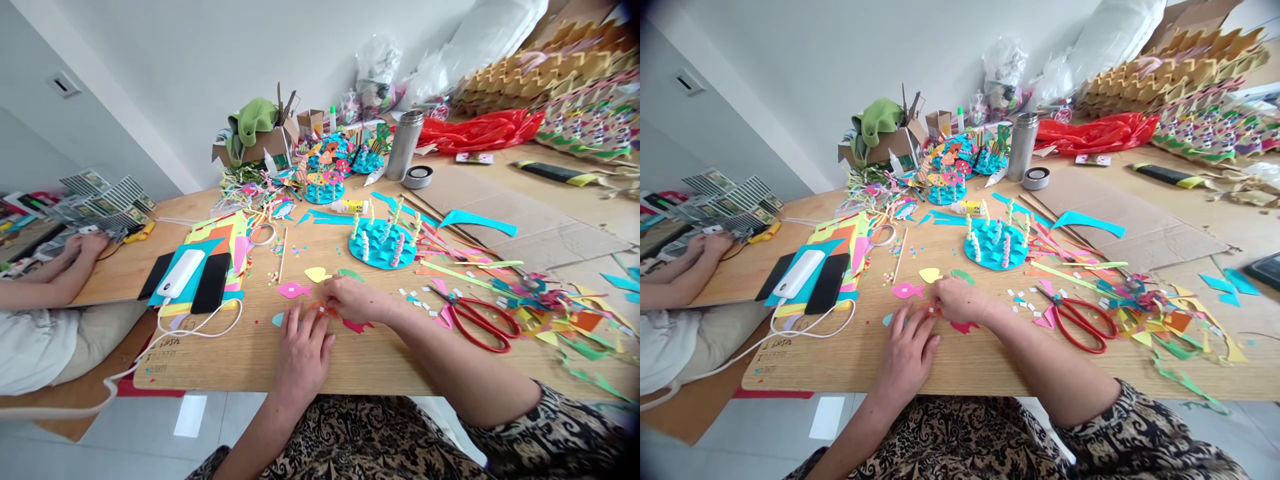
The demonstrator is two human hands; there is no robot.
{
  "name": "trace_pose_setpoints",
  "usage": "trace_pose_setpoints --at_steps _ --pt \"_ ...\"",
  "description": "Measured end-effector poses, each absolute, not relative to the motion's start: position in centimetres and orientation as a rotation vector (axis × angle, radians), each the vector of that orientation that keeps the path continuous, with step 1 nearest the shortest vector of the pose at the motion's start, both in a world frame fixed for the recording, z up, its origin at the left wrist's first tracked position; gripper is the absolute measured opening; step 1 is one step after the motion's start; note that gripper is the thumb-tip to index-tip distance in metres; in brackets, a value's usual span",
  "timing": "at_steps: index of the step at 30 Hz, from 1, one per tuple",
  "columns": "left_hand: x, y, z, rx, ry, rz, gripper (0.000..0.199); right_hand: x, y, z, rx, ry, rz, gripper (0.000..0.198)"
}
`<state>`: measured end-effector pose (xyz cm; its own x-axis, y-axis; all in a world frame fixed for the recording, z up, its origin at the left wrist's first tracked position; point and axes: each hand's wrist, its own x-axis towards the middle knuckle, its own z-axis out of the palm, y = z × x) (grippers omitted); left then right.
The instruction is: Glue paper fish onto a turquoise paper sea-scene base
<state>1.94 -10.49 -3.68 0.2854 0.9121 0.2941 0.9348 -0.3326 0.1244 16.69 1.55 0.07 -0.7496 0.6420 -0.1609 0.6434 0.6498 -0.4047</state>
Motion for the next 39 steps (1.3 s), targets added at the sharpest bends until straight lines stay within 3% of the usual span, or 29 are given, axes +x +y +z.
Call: trace_pose_setpoints --at_steps 39 --pt "1.8 -10.4 -3.8 -2.494 -1.788 -0.402 0.039 16.1 1.5 -0.1 1.277 2.745 -0.862 0.019"
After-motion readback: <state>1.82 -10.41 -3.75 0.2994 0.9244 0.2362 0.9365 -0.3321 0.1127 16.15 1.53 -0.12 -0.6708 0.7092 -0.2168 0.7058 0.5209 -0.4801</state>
